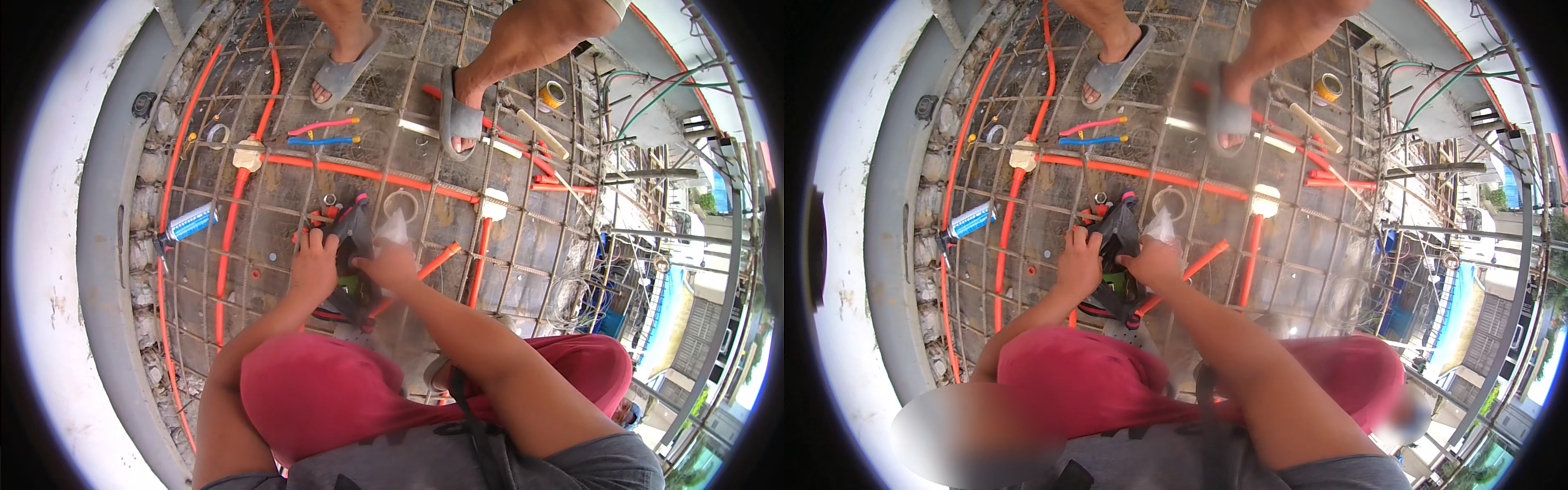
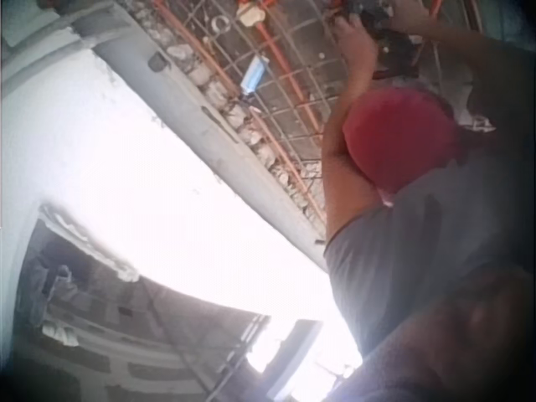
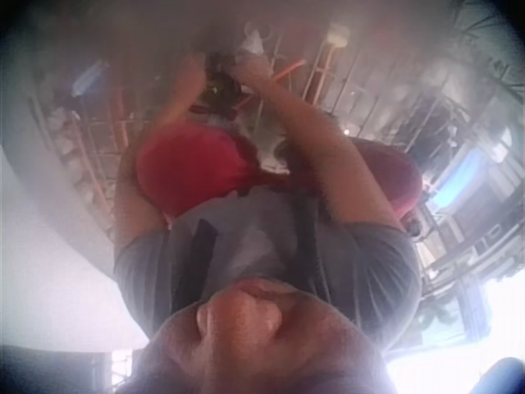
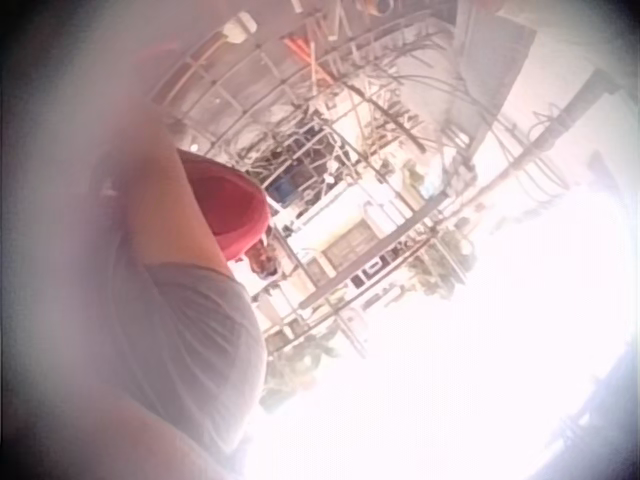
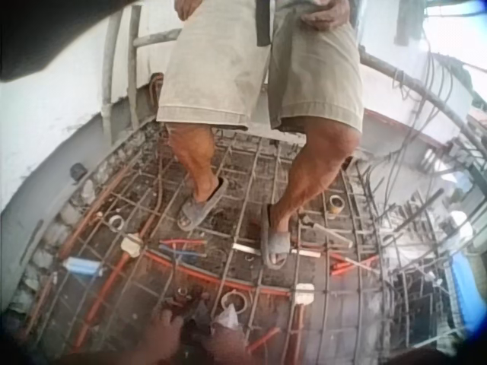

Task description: The person retrieves a plastic bag from a bag, then handles red and blue electrical conduits and small metal connectors. They strip the ends of the conduits and insert metal connectors, working alongside another person on a metal grid floor.

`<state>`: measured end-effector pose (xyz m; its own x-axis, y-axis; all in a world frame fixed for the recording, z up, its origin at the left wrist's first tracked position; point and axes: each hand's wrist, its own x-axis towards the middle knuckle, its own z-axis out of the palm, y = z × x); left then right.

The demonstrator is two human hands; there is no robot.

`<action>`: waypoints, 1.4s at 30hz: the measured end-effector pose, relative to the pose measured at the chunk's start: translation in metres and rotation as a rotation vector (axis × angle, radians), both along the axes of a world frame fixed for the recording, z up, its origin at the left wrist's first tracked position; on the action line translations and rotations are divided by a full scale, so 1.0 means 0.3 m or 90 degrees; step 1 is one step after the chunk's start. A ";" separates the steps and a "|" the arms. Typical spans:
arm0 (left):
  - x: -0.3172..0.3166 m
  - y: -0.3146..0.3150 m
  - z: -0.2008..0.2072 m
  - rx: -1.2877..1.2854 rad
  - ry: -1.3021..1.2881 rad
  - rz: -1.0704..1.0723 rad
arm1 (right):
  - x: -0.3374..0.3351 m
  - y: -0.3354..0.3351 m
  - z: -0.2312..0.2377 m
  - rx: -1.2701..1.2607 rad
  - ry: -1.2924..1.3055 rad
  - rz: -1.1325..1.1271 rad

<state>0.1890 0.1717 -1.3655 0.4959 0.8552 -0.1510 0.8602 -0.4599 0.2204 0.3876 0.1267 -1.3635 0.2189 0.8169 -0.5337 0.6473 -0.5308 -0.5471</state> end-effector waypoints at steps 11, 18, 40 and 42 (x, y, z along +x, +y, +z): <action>-0.066 0.154 -0.194 -0.238 -0.061 0.218 | 0.024 0.082 -0.199 -0.038 -0.028 0.150; -0.105 0.142 -0.226 -0.325 -0.089 0.280 | 0.006 0.068 -0.176 -0.048 -0.022 0.082; -0.223 0.173 -0.277 -0.648 -0.384 0.424 | -0.178 0.129 -0.075 0.069 -0.085 0.484; -0.244 0.181 -0.289 -0.626 -0.389 0.396 | -0.198 0.172 -0.074 0.036 -0.133 0.582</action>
<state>0.1159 0.2261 -1.4523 0.2720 0.6258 -0.7310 0.5116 0.5494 0.6606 0.3282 0.1783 -1.3856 -0.4334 0.7427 -0.5105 0.8882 0.2560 -0.3815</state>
